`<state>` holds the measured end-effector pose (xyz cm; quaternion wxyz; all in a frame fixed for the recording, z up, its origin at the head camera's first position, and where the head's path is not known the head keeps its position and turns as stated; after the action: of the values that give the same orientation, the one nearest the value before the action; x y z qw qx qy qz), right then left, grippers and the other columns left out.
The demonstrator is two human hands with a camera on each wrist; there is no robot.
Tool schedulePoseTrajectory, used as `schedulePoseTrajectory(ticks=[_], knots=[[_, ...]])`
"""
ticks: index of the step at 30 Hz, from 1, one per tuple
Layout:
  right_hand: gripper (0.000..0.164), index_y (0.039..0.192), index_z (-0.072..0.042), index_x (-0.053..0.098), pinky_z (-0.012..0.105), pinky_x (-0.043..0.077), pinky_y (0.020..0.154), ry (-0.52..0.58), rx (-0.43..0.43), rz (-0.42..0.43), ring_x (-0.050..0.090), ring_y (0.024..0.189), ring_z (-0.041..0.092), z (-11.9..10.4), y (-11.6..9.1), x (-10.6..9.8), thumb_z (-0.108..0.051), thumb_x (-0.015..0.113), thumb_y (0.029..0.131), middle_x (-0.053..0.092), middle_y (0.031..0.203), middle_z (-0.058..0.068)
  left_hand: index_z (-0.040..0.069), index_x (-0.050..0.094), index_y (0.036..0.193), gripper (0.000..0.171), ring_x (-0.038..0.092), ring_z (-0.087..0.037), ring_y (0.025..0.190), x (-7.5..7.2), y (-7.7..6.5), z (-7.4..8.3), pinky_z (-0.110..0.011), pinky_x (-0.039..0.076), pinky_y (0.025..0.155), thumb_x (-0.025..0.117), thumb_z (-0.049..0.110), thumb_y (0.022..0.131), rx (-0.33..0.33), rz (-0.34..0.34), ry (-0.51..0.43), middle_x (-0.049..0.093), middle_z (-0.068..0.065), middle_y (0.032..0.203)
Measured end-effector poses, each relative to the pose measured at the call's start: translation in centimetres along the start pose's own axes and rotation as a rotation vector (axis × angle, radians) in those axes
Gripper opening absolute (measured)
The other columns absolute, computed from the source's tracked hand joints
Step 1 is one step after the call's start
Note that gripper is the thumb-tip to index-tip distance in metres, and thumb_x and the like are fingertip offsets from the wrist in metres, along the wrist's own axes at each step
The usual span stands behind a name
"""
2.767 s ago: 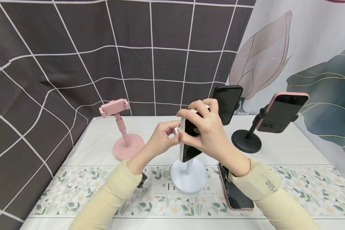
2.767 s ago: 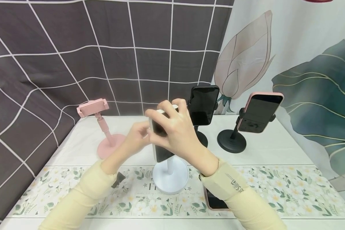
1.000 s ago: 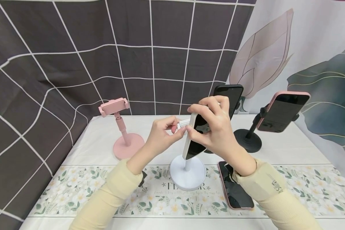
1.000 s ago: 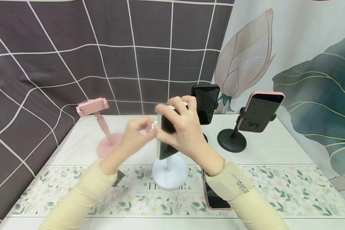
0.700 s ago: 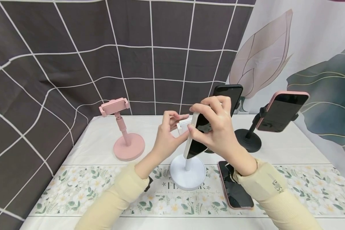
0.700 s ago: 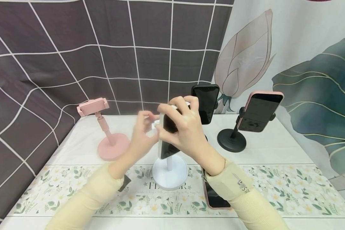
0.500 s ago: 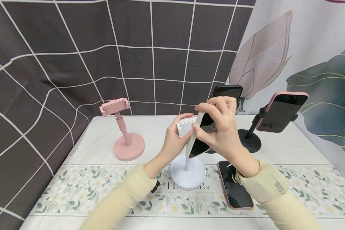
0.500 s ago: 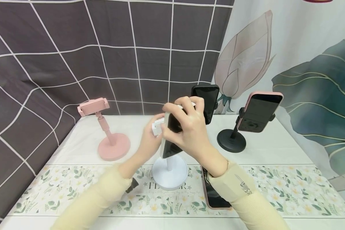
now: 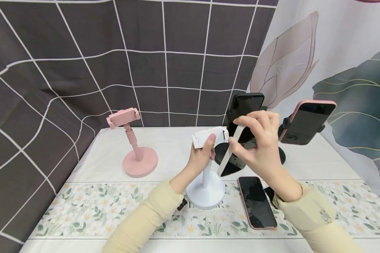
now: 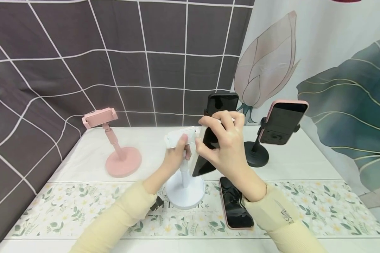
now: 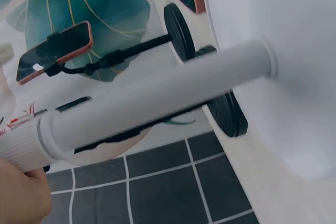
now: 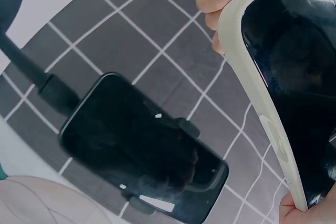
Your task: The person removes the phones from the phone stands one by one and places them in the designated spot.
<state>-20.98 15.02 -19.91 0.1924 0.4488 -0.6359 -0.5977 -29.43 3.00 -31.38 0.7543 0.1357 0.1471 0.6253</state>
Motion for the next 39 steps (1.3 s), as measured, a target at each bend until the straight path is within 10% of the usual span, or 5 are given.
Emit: schedulePoseTrajectory(ticks=[13, 22, 39], knots=[[0.047, 0.095, -0.004, 0.063, 0.038, 0.023, 0.085, -0.136, 0.035, -0.133, 0.034, 0.092, 0.029, 2.3, -1.3, -3.2, -0.049, 0.050, 0.088, 0.052, 0.087, 0.014, -0.009, 0.056, 0.087, 0.067, 0.049, -0.004, 0.041, -0.4, 0.7, 0.2, -0.020, 0.043, 0.045, 0.045, 0.057, 0.082, -0.044, -0.107, 0.012, 0.047, 0.004, 0.053], [0.031, 0.095, -0.003, 0.063, 0.047, 0.028, 0.075, -0.236, 0.037, -0.323, 0.036, 0.086, 0.042, 5.1, -4.4, -3.4, -0.028, 0.053, 0.080, 0.052, 0.085, 0.013, -0.003, 0.054, 0.071, 0.094, 0.048, -0.005, 0.041, -0.3, 0.6, -0.4, -0.021, 0.038, 0.048, 0.037, 0.089, 0.069, -0.025, -0.063, 0.021, 0.048, 0.003, 0.044], [0.029, 0.095, -0.011, 0.062, 0.032, 0.026, 0.052, -0.450, 0.202, -0.657, 0.035, 0.072, 0.030, 11.5, -10.9, -2.9, -0.014, 0.072, 0.068, 0.048, 0.079, 0.005, -0.006, 0.051, 0.066, 0.101, 0.047, -0.002, 0.039, -0.3, 0.4, -0.8, -0.020, 0.041, 0.047, 0.039, 0.094, 0.060, -0.073, -0.034, -0.003, 0.048, 0.009, 0.045]])
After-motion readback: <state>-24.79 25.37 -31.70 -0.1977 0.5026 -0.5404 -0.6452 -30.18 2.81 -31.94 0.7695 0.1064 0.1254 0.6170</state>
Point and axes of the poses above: each hand's wrist, its own y-axis towards the middle knuckle, its own x-axis out of the palm, z = x × y, the point moved 7 cm from there along y, towards the middle knuckle
